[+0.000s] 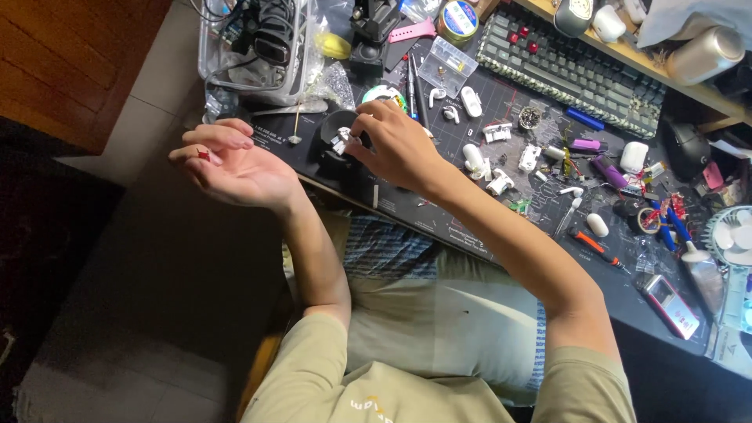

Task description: Repairing or assembling small electronic components, specifically internal parts of a wireless earbud, on a workbench.

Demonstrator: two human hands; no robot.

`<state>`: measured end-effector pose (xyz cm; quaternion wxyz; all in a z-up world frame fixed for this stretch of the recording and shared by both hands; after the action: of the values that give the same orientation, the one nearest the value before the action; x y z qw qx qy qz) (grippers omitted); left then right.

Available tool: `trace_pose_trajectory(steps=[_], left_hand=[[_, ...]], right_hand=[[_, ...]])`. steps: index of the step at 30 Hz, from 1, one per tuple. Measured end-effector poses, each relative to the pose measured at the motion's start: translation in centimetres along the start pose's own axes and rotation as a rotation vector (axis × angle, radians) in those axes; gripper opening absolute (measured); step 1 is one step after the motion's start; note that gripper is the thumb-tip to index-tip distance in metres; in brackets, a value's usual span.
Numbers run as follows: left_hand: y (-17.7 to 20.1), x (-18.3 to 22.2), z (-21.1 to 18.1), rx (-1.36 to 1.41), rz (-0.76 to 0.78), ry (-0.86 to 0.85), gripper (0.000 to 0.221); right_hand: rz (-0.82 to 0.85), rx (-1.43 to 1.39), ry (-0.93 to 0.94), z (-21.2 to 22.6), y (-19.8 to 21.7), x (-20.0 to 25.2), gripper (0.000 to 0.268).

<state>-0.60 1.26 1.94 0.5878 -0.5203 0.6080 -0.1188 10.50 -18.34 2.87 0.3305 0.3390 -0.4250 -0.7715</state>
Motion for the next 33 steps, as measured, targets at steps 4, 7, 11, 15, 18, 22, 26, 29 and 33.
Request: trace_pose_trajectory(steps=[4, 7, 11, 15, 18, 22, 26, 29, 33], left_hand=[[0.4, -0.3, -0.1, 0.011, 0.003, 0.005, 0.027], [0.3, -0.7, -0.4, 0.037, -0.011, 0.006, 0.027], [0.3, -1.3, -1.1, 0.052, -0.021, 0.031, 0.027], [1.0, -1.5, -1.1, 0.055, -0.03, 0.035, 0.026], [0.8, -1.5, -1.3, 0.061, -0.024, 0.061, 0.026], [0.3, -1.4, -1.6, 0.039, -0.011, 0.087, 0.027], [0.1, -1.1, -1.4, 0.064, 0.015, 0.104, 0.026], [0.0, -1.1, -1.5, 0.062, 0.029, 0.11, 0.027], [-0.6, -0.8, -1.5, 0.065, 0.011, 0.109, 0.03]], right_hand=[[-0.096, -0.057, -0.001, 0.5, 0.3, 0.3, 0.017], [-0.235, -0.176, 0.034, -1.5, -0.6, 0.9, 0.017], [-0.398, -0.353, -0.001, -1.1, 2.1, 1.7, 0.028], [-0.433, -0.365, -0.021, 1.0, 4.8, 2.4, 0.027], [-0.462, -0.401, 0.001, 0.8, 5.2, 3.5, 0.029], [-0.454, -0.384, 0.054, 1.7, 6.9, 4.8, 0.036], [-0.458, -0.416, 0.125, 1.5, 7.9, 5.9, 0.022], [-0.526, -0.415, 0.125, -1.1, 6.8, 6.8, 0.02], [-0.587, -0.465, 0.043, -2.5, 7.5, 7.6, 0.018]])
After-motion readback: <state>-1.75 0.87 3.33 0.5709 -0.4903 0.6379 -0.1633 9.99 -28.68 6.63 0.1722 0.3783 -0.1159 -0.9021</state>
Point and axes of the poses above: each hand's wrist, its own x-axis away from the middle knuckle, its own y-axis out of the back of the hand, z = x × y, the point moved 2 cm from there along -x, towards the middle knuckle, and after that the axes turned 9 degrees about -y, right-handed, at the moved point
